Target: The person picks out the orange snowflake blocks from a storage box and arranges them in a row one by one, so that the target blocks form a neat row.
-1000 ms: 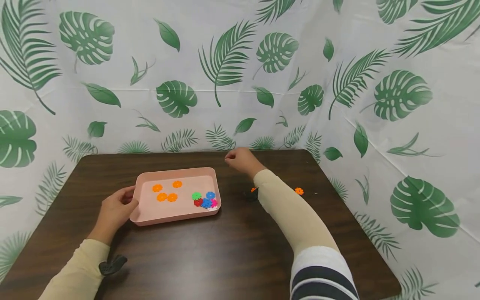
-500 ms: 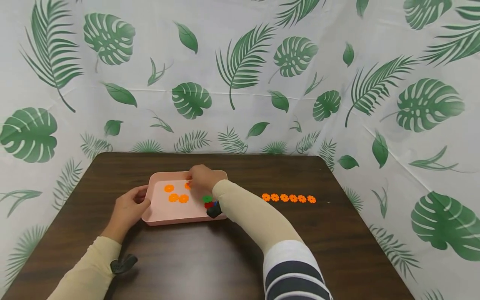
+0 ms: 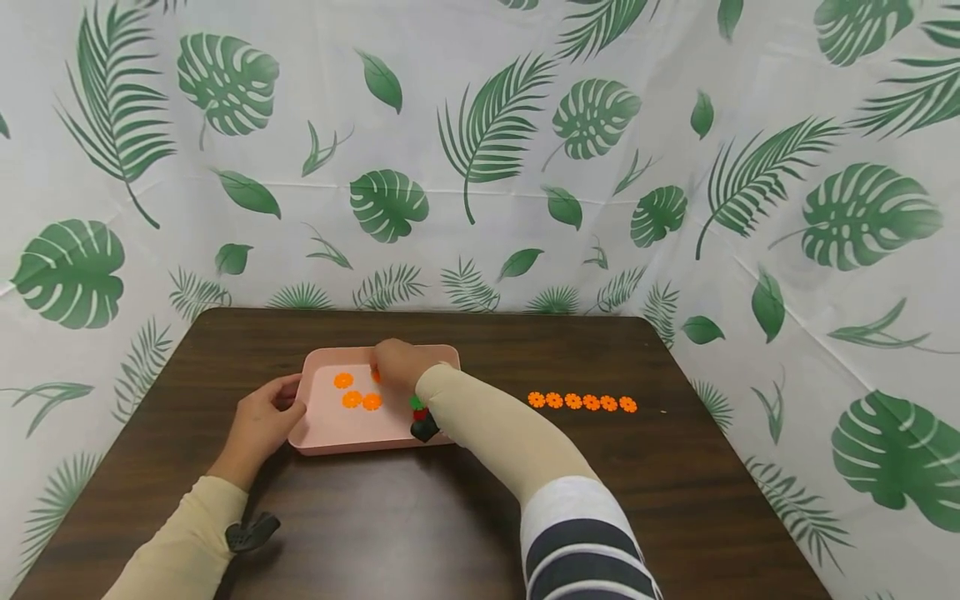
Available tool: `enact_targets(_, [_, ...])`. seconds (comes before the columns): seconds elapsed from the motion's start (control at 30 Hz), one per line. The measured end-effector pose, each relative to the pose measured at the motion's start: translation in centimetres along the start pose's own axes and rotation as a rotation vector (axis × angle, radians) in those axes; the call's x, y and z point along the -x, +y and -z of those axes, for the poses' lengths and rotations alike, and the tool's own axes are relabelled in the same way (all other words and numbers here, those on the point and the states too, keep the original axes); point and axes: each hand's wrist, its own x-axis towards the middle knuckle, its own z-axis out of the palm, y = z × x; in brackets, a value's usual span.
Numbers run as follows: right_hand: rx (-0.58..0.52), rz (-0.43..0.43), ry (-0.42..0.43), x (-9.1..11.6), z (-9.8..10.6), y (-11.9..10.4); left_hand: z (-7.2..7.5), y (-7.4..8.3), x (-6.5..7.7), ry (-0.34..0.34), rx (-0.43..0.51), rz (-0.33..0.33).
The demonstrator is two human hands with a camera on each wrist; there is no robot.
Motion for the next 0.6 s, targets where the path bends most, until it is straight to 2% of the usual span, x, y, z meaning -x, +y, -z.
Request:
enact_targets(0.07, [0.016, 0.053, 0.005, -0.3, -0.1, -0.1, 0.0, 0.0, 0.0, -0.002, -0.005, 0.000])
enact_targets(0.2, [0.078, 0.160, 0.008, -2.4, -0.7, 0.0, -0.1, 0.1, 0.0, -0.009, -0.001, 0.011])
enact_targets(0.3, [0.085, 0.161, 0.001, -3.2, -1.0, 0.4, 0.0, 0.3, 0.2, -0.018, 0.005, 0.020])
enact_targets(0.43, [0.077, 0.206, 0.013, -2.9, -0.7, 1.3, 0.0, 0.5, 0.4, -0.021, 0.012, 0.024])
enact_targets(0.53, [0.005, 0.245, 0.039, -1.8, 0.2, 1.9, 0.0, 0.5, 0.4, -0.012, 0.007, 0.014])
enact_targets(0.6, [-0.090, 0.234, 0.050, -1.2, 0.9, 2.3, 0.1, 0.5, 0.4, -0.007, 0.006, 0.010])
